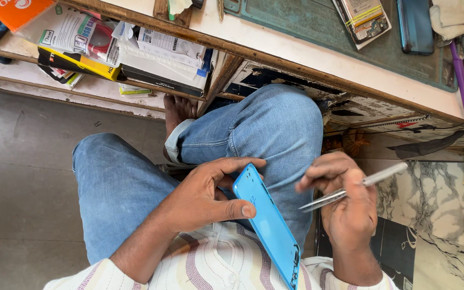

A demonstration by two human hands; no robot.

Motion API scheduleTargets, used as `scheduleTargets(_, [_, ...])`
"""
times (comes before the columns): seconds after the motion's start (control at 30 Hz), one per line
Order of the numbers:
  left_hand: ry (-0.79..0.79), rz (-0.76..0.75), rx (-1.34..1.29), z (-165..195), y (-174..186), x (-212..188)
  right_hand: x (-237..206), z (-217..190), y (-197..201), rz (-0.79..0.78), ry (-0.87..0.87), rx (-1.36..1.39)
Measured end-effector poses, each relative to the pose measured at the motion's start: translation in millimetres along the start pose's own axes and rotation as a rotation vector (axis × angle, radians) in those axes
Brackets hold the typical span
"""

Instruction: The person removes a protective film from a light blue phone back cover, then uses a metal tool to pry open the cover. They place the cover aside and pick up the phone's internal chassis, removing a rubber band and a black plastic camera module cover. The person then removes a transparent film from the camera area and places the cover on the table.

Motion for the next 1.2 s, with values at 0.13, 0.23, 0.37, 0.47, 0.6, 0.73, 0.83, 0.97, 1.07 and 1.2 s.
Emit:
scheduleTargets(0.13, [-0.038, 0.019, -0.017, -2.0, 1.7, 1.7, -2.6, 11.2, 5.3, 0.038, -0.035, 0.057])
scheduleTargets(0.23, [-0.025, 0.014, -0.073, -3.1, 4.2, 1.9, -0.8, 18.2, -1.9, -0.054, -0.124, -0.084])
scheduleTargets(0.37, [-0.020, 0.030, -0.070, -2.3, 5.6, 4.3, 5.4, 19.1, -11.7, -0.146, -0.141, -0.202])
scheduleTargets(0.47, [-0.041, 0.062, -0.005, 0.5, 7.9, 5.1, 5.9, 7.7, -21.7, -0.243, 0.007, -0.384])
scheduleTargets(0.6, [-0.071, 0.087, 0.051, 4.2, 8.7, 6.4, 10.5, 5.2, -25.6, -0.254, 0.057, -0.478])
scheduleTargets(0.73, [-0.055, 0.084, 0.075, 3.7, 8.3, 6.4, 11.5, 3.5, -31.6, -0.278, 0.085, -0.537])
scheduleTargets(0.83, [-0.071, 0.092, 0.081, 4.3, 8.6, 6.7, 12.6, 2.1, -33.5, -0.279, 0.093, -0.561])
scheduleTargets(0.97, [-0.077, 0.095, 0.076, 3.6, 8.7, 6.0, 12.8, 2.8, -35.3, -0.281, 0.081, -0.561])
scheduleTargets(1.07, [-0.068, 0.091, 0.072, 2.4, 8.4, 6.3, 12.9, 4.1, -35.6, -0.269, 0.065, -0.580])
scheduleTargets(1.2, [-0.061, 0.095, 0.084, 2.2, 8.9, 6.3, 12.4, 3.0, -36.7, -0.264, 0.093, -0.604])
Point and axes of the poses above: each hand's wrist, its own x-axis towards the middle knuckle, its own y-axis out of the back of the hand, z = x × y, the point moved 7 cm from there along x, towards the middle knuckle, and after that the axes turned 10 degrees about x, right-handed, at the moved point
